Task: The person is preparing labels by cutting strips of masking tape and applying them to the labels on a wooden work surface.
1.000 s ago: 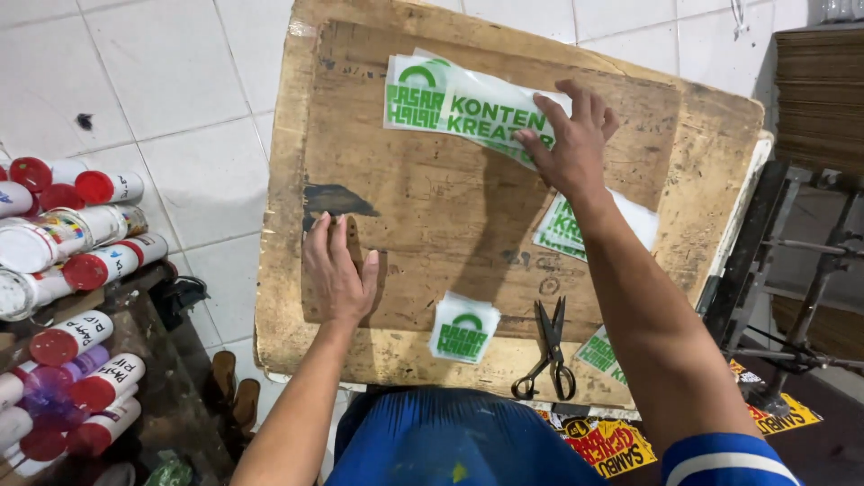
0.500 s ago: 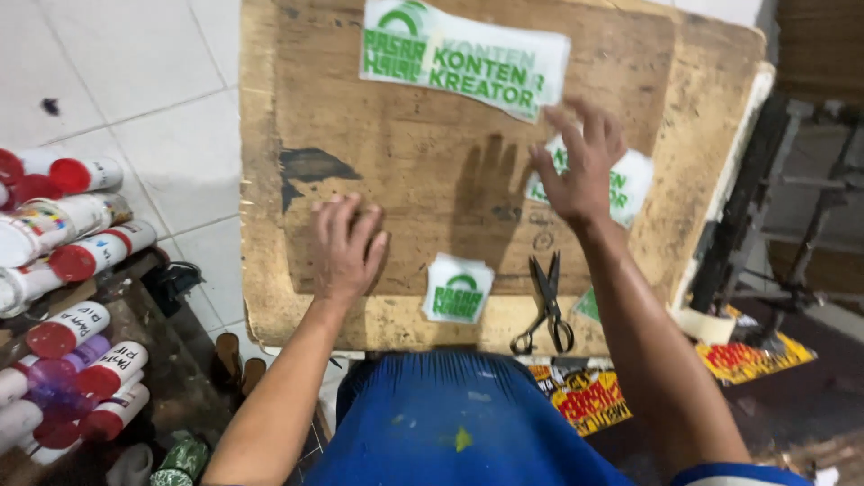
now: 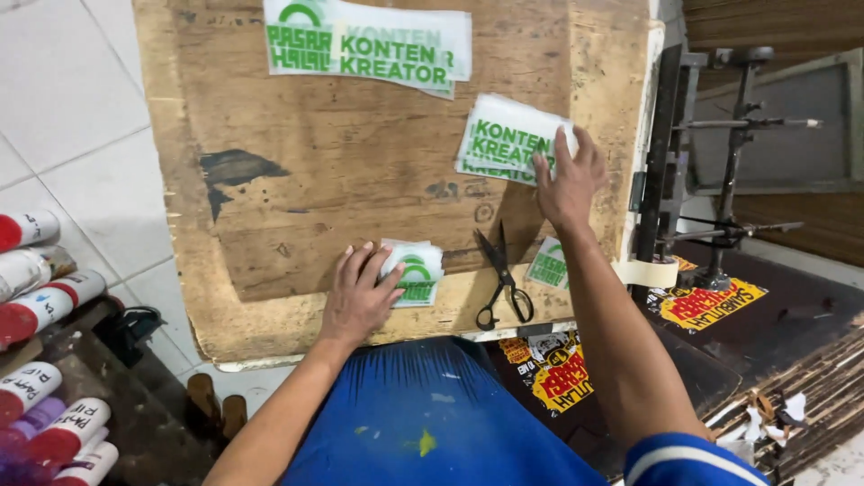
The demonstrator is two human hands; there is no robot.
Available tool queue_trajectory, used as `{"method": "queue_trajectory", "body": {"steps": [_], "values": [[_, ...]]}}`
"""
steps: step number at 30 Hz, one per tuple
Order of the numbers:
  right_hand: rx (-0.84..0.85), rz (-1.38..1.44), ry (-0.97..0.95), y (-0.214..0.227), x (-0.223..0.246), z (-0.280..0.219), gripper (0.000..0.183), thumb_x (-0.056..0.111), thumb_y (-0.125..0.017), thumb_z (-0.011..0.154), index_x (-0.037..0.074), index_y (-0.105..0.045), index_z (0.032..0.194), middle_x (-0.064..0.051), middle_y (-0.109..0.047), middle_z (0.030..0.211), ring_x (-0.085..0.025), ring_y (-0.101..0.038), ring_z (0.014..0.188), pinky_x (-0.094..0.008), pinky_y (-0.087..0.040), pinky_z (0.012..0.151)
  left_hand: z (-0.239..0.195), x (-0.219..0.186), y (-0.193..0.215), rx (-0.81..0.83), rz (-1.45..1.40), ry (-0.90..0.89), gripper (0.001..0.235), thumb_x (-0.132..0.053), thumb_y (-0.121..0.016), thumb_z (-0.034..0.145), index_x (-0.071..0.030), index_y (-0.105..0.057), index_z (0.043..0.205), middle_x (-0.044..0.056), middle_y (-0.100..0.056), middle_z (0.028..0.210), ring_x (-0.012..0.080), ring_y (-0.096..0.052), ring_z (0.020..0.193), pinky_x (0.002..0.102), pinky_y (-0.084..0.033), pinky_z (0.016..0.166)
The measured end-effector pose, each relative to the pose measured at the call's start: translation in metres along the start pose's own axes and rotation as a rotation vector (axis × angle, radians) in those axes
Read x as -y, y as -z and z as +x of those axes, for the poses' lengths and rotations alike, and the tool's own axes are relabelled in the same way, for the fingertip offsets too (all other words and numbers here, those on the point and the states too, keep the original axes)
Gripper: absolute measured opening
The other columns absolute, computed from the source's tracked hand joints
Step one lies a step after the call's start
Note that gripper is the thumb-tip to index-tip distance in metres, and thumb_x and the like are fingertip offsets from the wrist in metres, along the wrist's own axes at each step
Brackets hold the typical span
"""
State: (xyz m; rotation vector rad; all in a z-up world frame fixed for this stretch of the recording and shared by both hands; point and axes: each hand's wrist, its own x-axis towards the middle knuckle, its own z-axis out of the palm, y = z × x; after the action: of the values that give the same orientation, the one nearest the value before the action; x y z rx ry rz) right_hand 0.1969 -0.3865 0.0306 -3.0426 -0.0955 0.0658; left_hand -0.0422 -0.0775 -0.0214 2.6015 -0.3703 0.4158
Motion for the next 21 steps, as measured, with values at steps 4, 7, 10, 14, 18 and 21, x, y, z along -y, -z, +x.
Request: {"method": "queue_trajectory", "body": {"steps": [4,7,10,14,18,21], "values": [[0.089,-0.065,-0.040,-0.010,0.004,0.008,0.053,0.046,-0.061,0.106,0.019,-0.056,0.152,-0.012,-0.028,0.160,-0.044,-0.031,0.139,-0.067,-0.025,0.109,0.007,-0.007,0.008,0.032,-0.031,-0.009,0.035,-0.046,-0.062,0.097,-0.023,-0.069,0.124,0.011,-0.058,0.138,0.0362,-0.052,0.129,0.055,-0.042,0.111],[0.052,-0.094,-0.022,-0.031,-0.009,0.007,0.047,0.045,-0.058,0.108,0.021,-0.060,0.149,-0.012,-0.032,0.159,-0.041,-0.030,0.138,-0.065,-0.023,0.108,0.012,-0.003,0.009,0.034,-0.058,0.049,0.040,-0.050,-0.059,0.098,-0.026,-0.068,0.129,0.009,-0.058,0.136,0.0337,-0.052,0.129,0.052,-0.044,0.111],[-0.207,-0.100,0.083,-0.066,-0.035,0.009,0.041,0.042,-0.073,0.100,0.025,-0.070,0.138,-0.007,-0.043,0.150,-0.035,-0.038,0.130,-0.058,-0.028,0.100,0.024,0.009,0.019,0.090,-0.110,0.163,0.040,-0.050,-0.059,0.097,-0.026,-0.068,0.128,0.011,-0.060,0.130,0.0345,-0.052,0.129,0.053,-0.042,0.112],[-0.303,0.118,0.247,-0.049,-0.037,0.002,0.033,0.042,-0.072,0.101,0.028,-0.074,0.131,-0.004,-0.051,0.143,-0.029,-0.043,0.127,-0.051,-0.027,0.101,0.040,0.044,0.033,0.001,-0.107,0.267,0.047,-0.051,-0.058,0.100,-0.020,-0.066,0.135,0.013,-0.059,0.131,0.0386,-0.051,0.128,0.056,-0.042,0.111],[-0.206,0.358,0.361,-0.020,0.000,-0.023,0.037,0.044,-0.061,0.107,0.020,-0.074,0.131,-0.010,-0.049,0.143,-0.034,-0.045,0.124,-0.049,-0.030,0.105,0.057,0.084,0.055,-0.101,0.022,0.268,0.045,-0.045,-0.064,0.101,-0.012,-0.071,0.131,0.014,-0.061,0.132,0.0419,-0.052,0.127,0.056,-0.044,0.108],[-0.157,0.418,0.465,-0.027,0.036,-0.043,0.032,0.042,-0.061,0.102,0.027,-0.075,0.127,-0.011,-0.054,0.141,-0.035,-0.052,0.120,-0.048,-0.036,0.104,0.048,0.117,0.046,-0.082,0.176,0.216,0.047,-0.055,-0.052,0.103,-0.019,-0.071,0.127,0.007,-0.061,0.130,0.0337,-0.052,0.128,0.050,-0.044,0.105]]}}
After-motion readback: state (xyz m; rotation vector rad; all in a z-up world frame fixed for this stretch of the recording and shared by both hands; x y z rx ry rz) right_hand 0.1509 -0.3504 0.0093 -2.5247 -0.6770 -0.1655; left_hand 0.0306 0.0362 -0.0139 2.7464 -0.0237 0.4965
